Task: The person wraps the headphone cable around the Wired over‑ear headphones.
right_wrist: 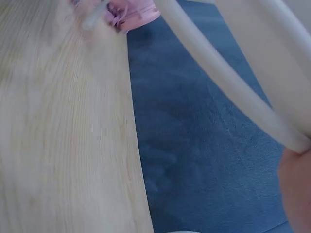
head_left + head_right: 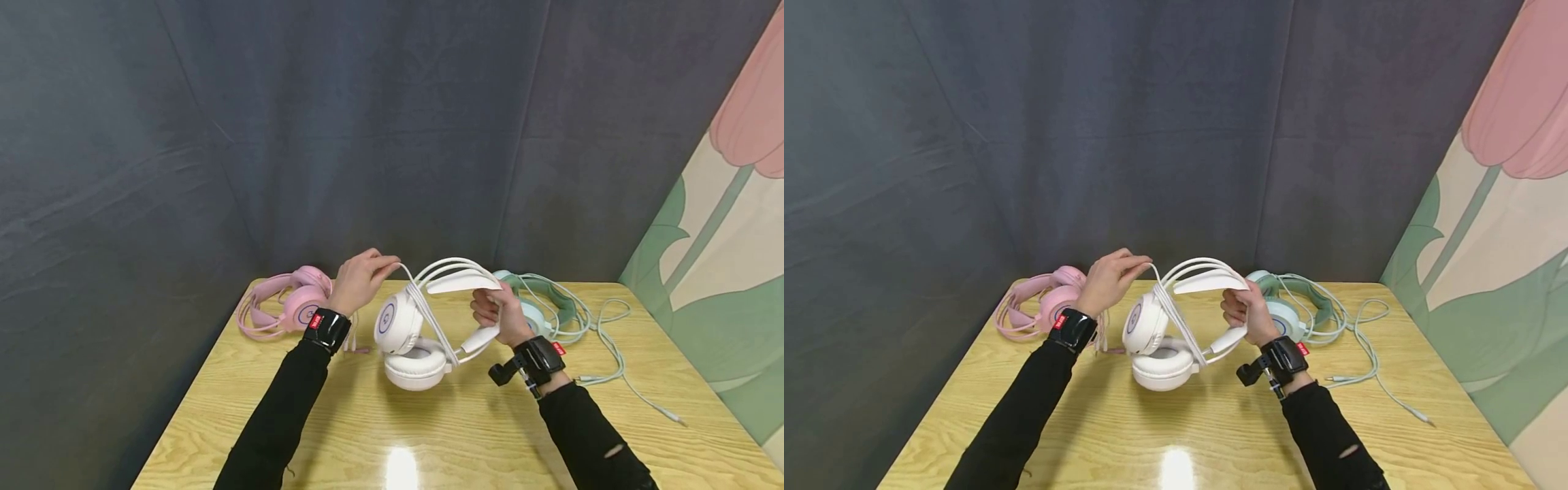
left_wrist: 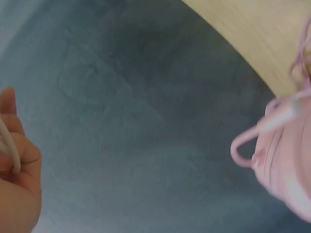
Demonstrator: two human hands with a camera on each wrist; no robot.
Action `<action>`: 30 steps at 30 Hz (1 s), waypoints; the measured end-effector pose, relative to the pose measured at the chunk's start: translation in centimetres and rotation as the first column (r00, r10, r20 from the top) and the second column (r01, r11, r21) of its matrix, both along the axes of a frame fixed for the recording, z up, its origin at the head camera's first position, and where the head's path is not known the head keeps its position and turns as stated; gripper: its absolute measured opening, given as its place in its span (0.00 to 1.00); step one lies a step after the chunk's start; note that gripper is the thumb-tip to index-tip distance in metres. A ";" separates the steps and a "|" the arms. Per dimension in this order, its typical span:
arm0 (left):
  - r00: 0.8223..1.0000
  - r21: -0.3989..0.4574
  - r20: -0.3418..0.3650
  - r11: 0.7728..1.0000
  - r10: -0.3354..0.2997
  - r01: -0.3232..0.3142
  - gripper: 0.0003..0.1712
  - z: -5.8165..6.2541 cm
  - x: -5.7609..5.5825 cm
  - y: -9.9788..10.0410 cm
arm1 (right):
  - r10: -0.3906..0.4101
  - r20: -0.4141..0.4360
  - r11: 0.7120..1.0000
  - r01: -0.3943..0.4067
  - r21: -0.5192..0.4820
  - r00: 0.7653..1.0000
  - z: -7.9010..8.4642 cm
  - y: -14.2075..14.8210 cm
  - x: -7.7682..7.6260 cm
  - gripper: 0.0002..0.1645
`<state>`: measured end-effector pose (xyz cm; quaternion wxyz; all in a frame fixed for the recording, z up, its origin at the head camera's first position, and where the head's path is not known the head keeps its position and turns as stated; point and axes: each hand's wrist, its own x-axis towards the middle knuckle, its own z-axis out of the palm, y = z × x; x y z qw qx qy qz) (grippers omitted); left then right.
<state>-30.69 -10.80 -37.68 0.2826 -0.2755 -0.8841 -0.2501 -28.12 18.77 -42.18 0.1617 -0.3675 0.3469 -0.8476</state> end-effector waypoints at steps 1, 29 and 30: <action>1.000 -0.002 0.014 1.000 -0.007 0.007 0.12 -0.3 0.0 0.2 | 0.038 0.018 0.999 -0.038 -0.027 0.999 0.0 0.0 0.0 0.20; 0.943 -0.131 0.315 0.989 0.106 -0.068 0.18 -6.8 0.1 0.5 | 0.468 0.284 0.865 -0.366 -0.344 0.837 -0.3 1.3 -0.7 0.21; 0.943 -0.143 0.315 0.988 0.108 -0.066 0.18 -6.8 -0.1 0.7 | 0.485 0.281 0.857 -0.386 -0.341 0.828 -0.3 1.2 -0.7 0.22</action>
